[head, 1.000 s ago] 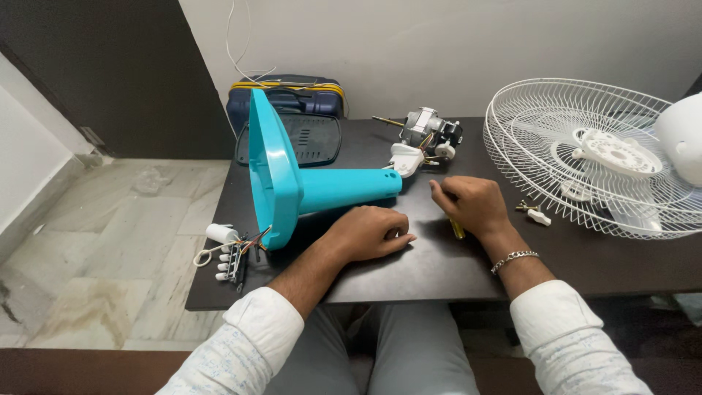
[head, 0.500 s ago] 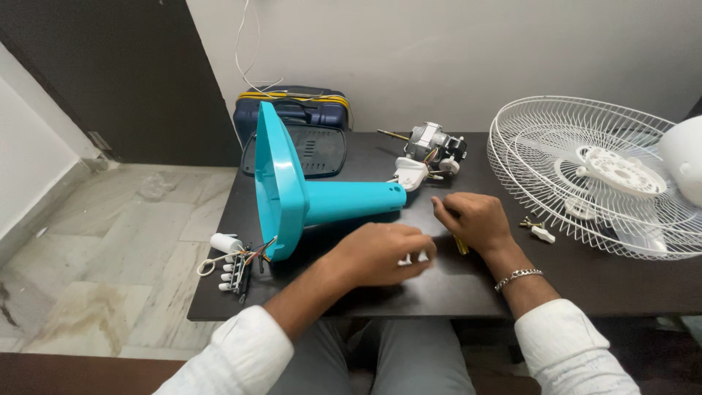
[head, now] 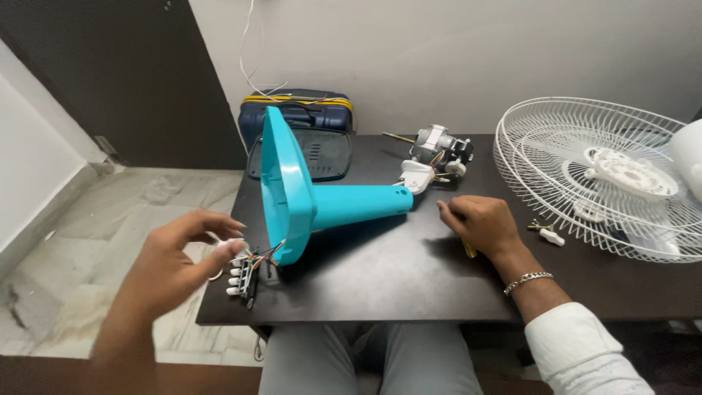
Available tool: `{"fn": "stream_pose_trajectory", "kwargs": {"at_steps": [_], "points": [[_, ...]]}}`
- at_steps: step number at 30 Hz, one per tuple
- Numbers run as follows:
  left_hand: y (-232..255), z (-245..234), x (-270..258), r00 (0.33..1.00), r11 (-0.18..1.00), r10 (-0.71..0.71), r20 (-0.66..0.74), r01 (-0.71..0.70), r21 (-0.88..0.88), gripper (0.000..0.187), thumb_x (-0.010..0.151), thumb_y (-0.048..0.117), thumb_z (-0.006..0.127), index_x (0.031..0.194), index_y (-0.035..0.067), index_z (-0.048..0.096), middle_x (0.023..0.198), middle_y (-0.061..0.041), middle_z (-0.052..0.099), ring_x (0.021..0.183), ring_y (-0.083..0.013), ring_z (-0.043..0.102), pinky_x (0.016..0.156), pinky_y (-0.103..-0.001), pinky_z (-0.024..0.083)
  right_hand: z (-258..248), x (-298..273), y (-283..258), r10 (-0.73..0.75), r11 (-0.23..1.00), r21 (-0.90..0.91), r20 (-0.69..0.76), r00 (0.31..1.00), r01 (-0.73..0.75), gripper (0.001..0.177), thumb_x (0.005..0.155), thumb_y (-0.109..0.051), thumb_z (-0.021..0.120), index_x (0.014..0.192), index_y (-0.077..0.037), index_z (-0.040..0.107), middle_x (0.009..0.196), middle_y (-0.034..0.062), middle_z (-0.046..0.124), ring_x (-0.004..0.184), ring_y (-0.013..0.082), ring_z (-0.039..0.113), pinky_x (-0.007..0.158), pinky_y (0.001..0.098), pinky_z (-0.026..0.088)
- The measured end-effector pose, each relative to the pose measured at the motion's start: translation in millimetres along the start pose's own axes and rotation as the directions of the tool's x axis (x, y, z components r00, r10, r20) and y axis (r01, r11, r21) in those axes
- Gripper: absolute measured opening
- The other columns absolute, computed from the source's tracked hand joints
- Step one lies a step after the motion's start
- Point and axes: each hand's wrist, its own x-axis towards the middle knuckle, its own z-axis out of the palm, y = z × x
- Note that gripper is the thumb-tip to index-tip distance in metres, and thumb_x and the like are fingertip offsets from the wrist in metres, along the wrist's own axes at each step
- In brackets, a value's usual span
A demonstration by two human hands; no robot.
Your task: The person disassembles a teal fan base, removes the motor, and then reassembles the base by connecting internal wires and securing components with a screwdriver. The fan blade cage and other parts remain on the table during the process.
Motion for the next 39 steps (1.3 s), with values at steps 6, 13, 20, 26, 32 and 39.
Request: {"fn": "stream_pose_trajectory", "kwargs": {"at_steps": [6,13,20,26,32,39], "points": [[-52.1,-13.0,-22.8,0.926,0.951,-0.276,0.256,0.225,0.211,0.103,0.061,0.038,0.092,0.152,0.022,0.046,0.151,-0.009,0.049,0.14,-0.0279,0.043,0.112,-0.046,0.039,1.2,-2.9,2.2,0.095,0.994,-0.054,0.054,0.994,-0.092,0.034,0.094,-0.026,0.075,0.067,-0.006,0.066,0.064,0.0075,0.065,0.055,0.0254,0.064,0.052,0.0366,0.05],[-69.0,5.9,-22.5,0.9,0.92,-0.296,0.321,0.179,0.349,0.123,0.054,0.044,0.097,0.157,0.033,0.032,0.165,-0.005,0.028,0.15,-0.0312,0.025,0.118,-0.048,0.031,-7.4,13.4,-7.8,0.246,0.969,-0.024,0.164,0.955,-0.245,0.041,0.087,-0.034,0.079,0.116,-0.008,0.068,0.083,0.0078,0.074,0.068,0.0202,0.072,0.062,0.0342,0.057],[-64.2,1.6,-0.4,0.85,0.868,-0.418,0.321,0.27,0.416,0.112,0.051,0.046,0.101,0.149,0.04,0.047,0.156,0.008,0.042,0.148,-0.0205,0.036,0.119,-0.044,0.038,-13.2,54.3,-63.6,0.129,0.986,0.044,0.419,0.899,-0.162,0.072,0.074,-0.044,0.085,0.133,-0.011,0.057,0.106,0.0094,0.073,0.098,0.0264,0.07,0.09,0.0409,0.053],[-57.7,-2.1,8.9,0.816,0.847,-0.466,0.343,0.299,0.44,0.102,0.054,0.038,0.102,0.144,0.038,0.054,0.147,0.009,0.049,0.143,-0.018,0.041,0.119,-0.041,0.039,5.4,83.2,-98.0,-0.006,1.0,0.028,0.506,0.863,-0.009,0.1,0.067,-0.052,0.088,0.149,-0.015,0.042,0.13,0.0139,0.062,0.119,0.0312,0.059,0.104,0.0478,0.04],[-61.4,-1.5,9.4,0.865,0.932,-0.323,0.385,0.219,0.289,0.099,0.055,0.031,0.096,0.145,0.029,0.054,0.146,0.002,0.05,0.138,-0.0202,0.048,0.114,-0.04,0.044,26.2,88.1,-100.6,-0.087,0.995,0.084,0.482,0.872,0.053,0.094,0.069,-0.04,0.087,0.149,-0.018,0.043,0.136,0.0099,0.06,0.125,0.0287,0.058,0.099,0.0489,0.04],[-52.8,0.4,13.4,0.83,0.898,-0.395,0.393,0.259,0.355,0.095,0.057,0.034,0.099,0.141,0.031,0.055,0.139,0.0,0.055,0.132,-0.0213,0.053,0.108,-0.039,0.05,32.7,80.5,-91.7,-0.064,0.997,0.066,0.442,0.894,0.039,0.082,0.068,-0.017,0.087,0.141,-0.021,0.051,0.136,0.0008,0.064,0.123,0.0218,0.062,0.092,0.0474,0.042]]}}
